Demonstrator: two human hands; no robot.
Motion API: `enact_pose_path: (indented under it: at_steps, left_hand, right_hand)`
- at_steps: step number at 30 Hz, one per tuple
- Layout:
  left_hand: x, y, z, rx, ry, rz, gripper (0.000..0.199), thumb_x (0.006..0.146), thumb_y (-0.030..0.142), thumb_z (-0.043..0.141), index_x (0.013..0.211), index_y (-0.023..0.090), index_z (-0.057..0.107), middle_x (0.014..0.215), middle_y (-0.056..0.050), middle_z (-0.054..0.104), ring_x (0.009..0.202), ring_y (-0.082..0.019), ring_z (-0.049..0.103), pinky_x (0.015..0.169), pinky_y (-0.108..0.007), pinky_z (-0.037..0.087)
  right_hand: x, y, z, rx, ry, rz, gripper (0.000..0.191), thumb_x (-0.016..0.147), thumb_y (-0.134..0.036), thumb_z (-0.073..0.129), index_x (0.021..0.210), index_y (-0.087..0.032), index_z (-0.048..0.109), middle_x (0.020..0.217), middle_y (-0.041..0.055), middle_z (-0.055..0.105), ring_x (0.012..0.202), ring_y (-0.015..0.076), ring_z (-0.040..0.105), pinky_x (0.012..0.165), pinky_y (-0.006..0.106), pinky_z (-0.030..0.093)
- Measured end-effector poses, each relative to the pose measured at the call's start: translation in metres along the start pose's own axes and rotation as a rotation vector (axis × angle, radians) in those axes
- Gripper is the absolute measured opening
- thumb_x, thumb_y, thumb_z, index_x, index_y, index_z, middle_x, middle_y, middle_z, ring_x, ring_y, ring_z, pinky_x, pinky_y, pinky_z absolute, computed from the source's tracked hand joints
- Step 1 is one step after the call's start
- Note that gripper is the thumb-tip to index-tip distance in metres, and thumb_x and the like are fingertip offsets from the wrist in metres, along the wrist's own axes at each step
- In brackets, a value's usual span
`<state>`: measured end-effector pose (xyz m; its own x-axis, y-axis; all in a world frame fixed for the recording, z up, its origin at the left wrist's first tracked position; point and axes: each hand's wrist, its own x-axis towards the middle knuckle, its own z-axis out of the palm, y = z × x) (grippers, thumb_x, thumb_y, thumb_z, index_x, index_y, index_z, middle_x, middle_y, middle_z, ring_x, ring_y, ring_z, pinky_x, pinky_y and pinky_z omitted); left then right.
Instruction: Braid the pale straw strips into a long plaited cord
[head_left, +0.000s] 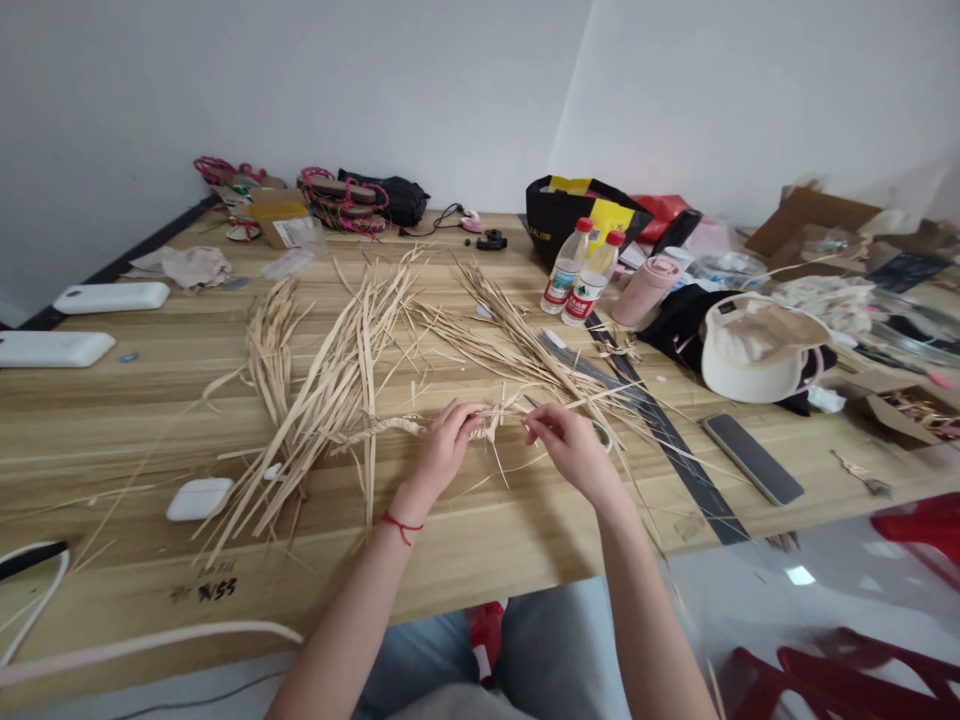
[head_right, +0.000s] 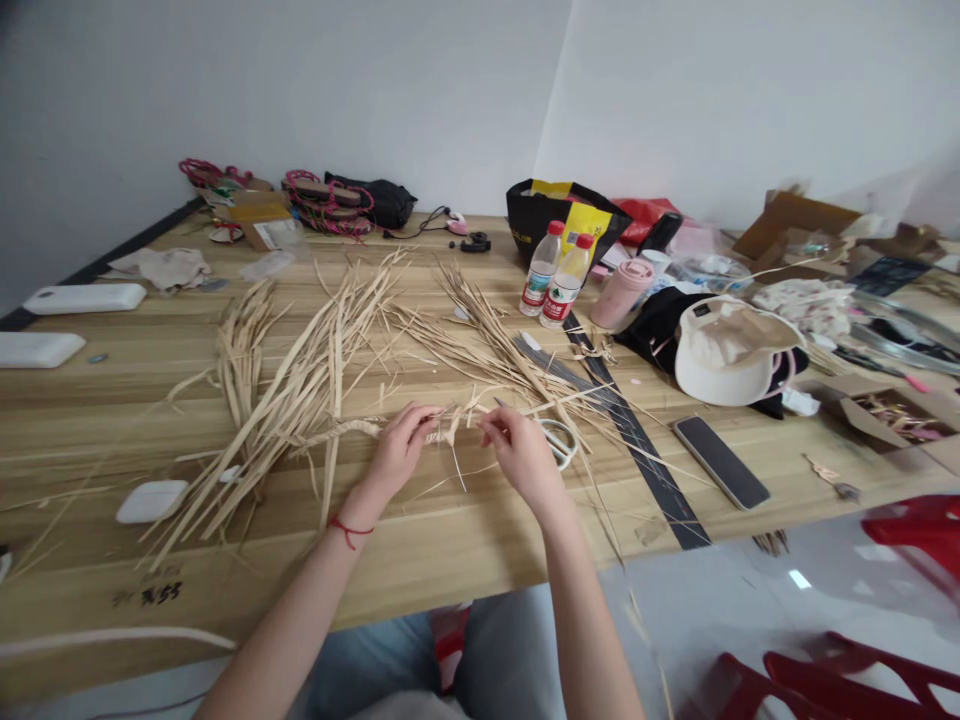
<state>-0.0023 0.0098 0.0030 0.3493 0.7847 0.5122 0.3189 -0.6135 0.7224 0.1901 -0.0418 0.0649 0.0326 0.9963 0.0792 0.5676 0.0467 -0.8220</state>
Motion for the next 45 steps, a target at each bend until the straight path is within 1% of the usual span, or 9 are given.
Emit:
enact_pose_path:
  at_steps: [5,11,20,24,28,31,33,38,45]
  left_hand:
    - [0.000,-0.003,0.002,0.000,-0.004,0.016,0.014,0.092,0.019,0.045,0.096,0.020,0.058,0.093,-0.004,0.060,0.089,-0.015,0.057,0.079,-0.030,0.048]
    - [-0.001,-0.003,0.003,0.035,0.008,0.034,0.014,0.092,0.017,0.044,0.091,0.019,0.058,0.090,-0.003,0.058,0.087,-0.015,0.056,0.079,-0.030,0.047]
    - [-0.001,0.000,0.006,0.056,0.075,0.012,0.012,0.091,0.017,0.046,0.089,0.019,0.059,0.087,-0.003,0.059,0.084,-0.014,0.056,0.077,-0.029,0.048]
    - [-0.002,0.002,0.006,0.054,0.079,0.016,0.014,0.091,0.016,0.045,0.091,0.018,0.059,0.088,-0.003,0.060,0.085,-0.014,0.057,0.077,-0.029,0.049]
    - [-0.002,0.002,0.004,0.059,0.089,0.031,0.015,0.091,0.017,0.046,0.093,0.019,0.061,0.091,-0.004,0.063,0.088,-0.015,0.059,0.079,-0.030,0.050]
    - [-0.001,0.002,0.003,0.061,0.108,0.039,0.014,0.090,0.019,0.048,0.095,0.019,0.061,0.093,-0.005,0.065,0.090,-0.016,0.061,0.081,-0.031,0.050]
    - [-0.002,0.001,0.003,0.071,0.121,0.033,0.012,0.089,0.020,0.050,0.095,0.019,0.061,0.094,-0.005,0.067,0.090,-0.016,0.062,0.082,-0.031,0.050]
    - [-0.005,-0.002,0.005,0.114,0.124,-0.012,0.010,0.089,0.022,0.053,0.095,0.019,0.060,0.092,-0.004,0.068,0.086,-0.015,0.064,0.078,-0.029,0.051]
    - [-0.006,-0.004,0.004,0.208,0.103,0.075,0.013,0.089,0.020,0.051,0.097,0.020,0.061,0.094,-0.004,0.069,0.089,-0.017,0.065,0.082,-0.033,0.052]
  right_hand:
    - [-0.007,0.001,-0.003,-0.053,-0.160,0.002,0.011,0.083,-0.021,0.049,0.079,-0.019,0.060,0.066,0.0018,0.067,0.065,0.0181,0.063,0.066,0.028,0.043]
    - [-0.021,0.000,0.010,0.054,-0.187,0.040,0.009,0.086,-0.024,0.046,0.080,-0.020,0.053,0.061,-0.0003,0.064,0.060,0.0164,0.061,0.063,0.027,0.042]
    - [-0.044,-0.009,0.076,0.249,-0.057,0.105,0.010,0.088,-0.030,0.042,0.081,-0.022,0.043,0.057,-0.0025,0.058,0.051,0.0146,0.056,0.052,0.024,0.040]
    - [-0.051,-0.014,0.091,0.415,-0.030,0.107,0.014,0.089,-0.037,0.042,0.086,-0.023,0.040,0.058,-0.0034,0.057,0.045,0.0131,0.051,0.044,0.022,0.036]
    - [-0.051,-0.011,0.086,0.425,0.002,0.110,0.019,0.088,-0.040,0.044,0.089,-0.022,0.046,0.061,-0.0013,0.060,0.050,0.0144,0.055,0.049,0.024,0.041]
    - [-0.046,-0.007,0.076,0.307,0.066,0.095,0.023,0.085,-0.042,0.051,0.086,-0.020,0.056,0.077,0.0048,0.066,0.066,0.0171,0.061,0.057,0.026,0.045]
    - [-0.041,-0.006,0.068,0.254,0.158,0.074,0.022,0.084,-0.041,0.052,0.085,-0.019,0.059,0.085,0.0065,0.066,0.073,0.0179,0.061,0.062,0.027,0.046]
    - [-0.029,-0.006,0.057,0.093,0.459,-0.037,0.016,0.087,-0.032,0.049,0.091,-0.019,0.057,0.088,0.0074,0.063,0.077,0.0188,0.056,0.069,0.031,0.046]
    - [-0.016,-0.010,0.066,-0.098,0.385,-0.226,0.015,0.087,-0.024,0.049,0.094,-0.022,0.062,0.096,0.0089,0.060,0.094,0.0239,0.053,0.084,0.040,0.043]
